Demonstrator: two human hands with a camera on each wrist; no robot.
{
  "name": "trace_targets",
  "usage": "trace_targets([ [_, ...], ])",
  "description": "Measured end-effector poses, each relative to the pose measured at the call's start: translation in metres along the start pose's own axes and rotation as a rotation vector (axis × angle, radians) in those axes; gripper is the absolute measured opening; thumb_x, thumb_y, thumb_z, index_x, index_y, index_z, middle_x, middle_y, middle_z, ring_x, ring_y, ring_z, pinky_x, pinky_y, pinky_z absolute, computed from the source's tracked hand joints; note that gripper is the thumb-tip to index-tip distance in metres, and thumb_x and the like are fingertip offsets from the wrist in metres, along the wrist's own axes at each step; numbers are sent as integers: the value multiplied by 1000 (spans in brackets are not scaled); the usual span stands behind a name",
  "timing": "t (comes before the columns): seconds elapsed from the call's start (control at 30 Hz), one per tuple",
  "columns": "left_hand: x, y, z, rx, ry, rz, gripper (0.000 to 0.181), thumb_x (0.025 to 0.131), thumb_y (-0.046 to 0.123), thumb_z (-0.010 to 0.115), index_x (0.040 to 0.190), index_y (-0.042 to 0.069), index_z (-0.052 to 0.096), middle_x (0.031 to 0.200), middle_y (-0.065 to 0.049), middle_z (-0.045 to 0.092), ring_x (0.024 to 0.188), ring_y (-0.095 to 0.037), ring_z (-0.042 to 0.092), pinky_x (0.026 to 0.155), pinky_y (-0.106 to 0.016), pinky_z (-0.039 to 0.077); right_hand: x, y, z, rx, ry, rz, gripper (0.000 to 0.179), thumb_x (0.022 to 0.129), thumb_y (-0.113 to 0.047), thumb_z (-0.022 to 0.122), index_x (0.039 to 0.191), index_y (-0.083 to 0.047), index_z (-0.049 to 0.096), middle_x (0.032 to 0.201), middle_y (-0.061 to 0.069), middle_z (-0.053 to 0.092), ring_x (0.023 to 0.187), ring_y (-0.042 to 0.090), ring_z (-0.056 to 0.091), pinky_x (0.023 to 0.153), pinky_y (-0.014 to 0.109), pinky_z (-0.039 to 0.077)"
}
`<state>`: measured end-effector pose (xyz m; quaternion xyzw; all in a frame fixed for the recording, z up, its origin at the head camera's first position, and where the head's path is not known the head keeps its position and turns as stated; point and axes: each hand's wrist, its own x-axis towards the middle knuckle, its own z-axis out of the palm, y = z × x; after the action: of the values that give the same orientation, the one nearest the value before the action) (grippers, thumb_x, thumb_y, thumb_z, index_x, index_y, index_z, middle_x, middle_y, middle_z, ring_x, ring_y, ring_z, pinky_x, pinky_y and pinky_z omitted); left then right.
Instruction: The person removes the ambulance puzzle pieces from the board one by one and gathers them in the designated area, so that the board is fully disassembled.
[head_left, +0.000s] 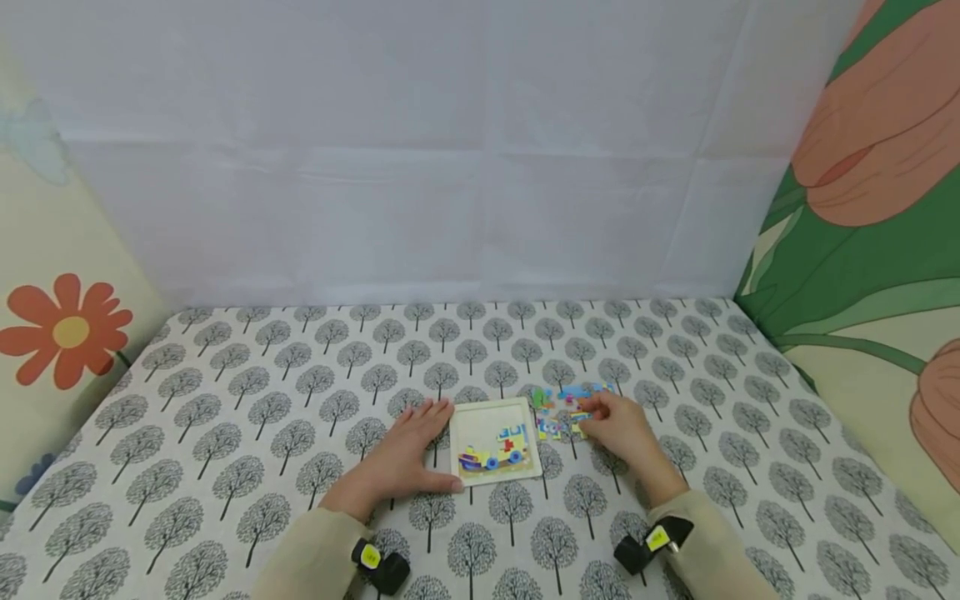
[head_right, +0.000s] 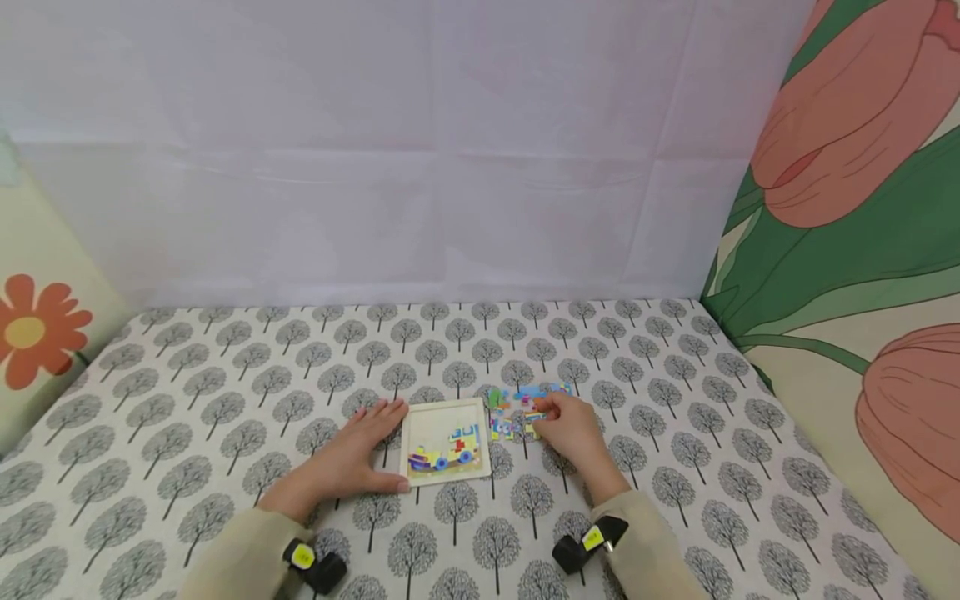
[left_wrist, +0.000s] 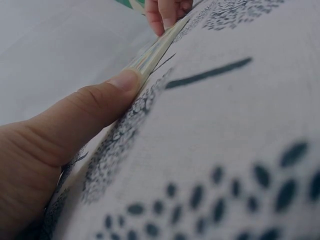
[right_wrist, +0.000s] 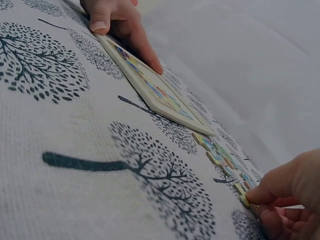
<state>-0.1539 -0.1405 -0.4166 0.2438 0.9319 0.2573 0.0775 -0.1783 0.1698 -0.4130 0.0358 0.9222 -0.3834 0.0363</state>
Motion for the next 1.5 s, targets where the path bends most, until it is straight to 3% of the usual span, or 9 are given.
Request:
trace_targets([
  [0.3,-1,-1,0,-10,-2,-6,109,64,53,77,144,-2,27,151,-17,23,140,-38,15,114,-52,6,2,1,1,-8,-28,-22,24,78,-9,68,102,-8,69,72,1,55,60,14,45,50,24,39],
  [0.7,-1,-3,3,-13,6,-5,110,64,54,76,144,-2,27,151,-17,23,140,-37,14,114,-52,6,3,1,-4,34,-104,-46,26,80,-7,67,106,-5,68,73,3,56,60,13,49,53,25,45],
  [1.0,0,-4,4,-18,3,3,110,64,56,76,144,-2,27,151,-18,23,140,-38,14,114,-53,7,-6,-7,-3,-19,-42,-69,27,83,-21,67,107,-7,66,75,1,56,61,13,48,52,25,40],
  [1.2,1,-4,3,-8,12,-2,111,63,54,77,144,-1,26,151,-16,23,140,-37,14,114,-51,6,-11,-20,2,35,-42,-164,22,83,-16,66,103,-6,66,76,1,57,64,13,49,53,25,42],
  [1.33,1,-4,3,-10,9,-1,111,63,55,77,144,-1,26,151,-16,23,140,-37,14,114,-52,6,-13,-28,10,80,-128,-266,24,82,-12,68,105,-4,66,77,1,56,64,12,48,52,24,42],
  [1.5,1,-4,3,-13,5,2,110,64,56,76,144,-2,26,151,-17,23,140,-38,14,114,-53,6,-13,-34,22,96,-240,-397,32,80,-13,71,108,1,64,83,4,56,71,13,47,60,23,43],
])
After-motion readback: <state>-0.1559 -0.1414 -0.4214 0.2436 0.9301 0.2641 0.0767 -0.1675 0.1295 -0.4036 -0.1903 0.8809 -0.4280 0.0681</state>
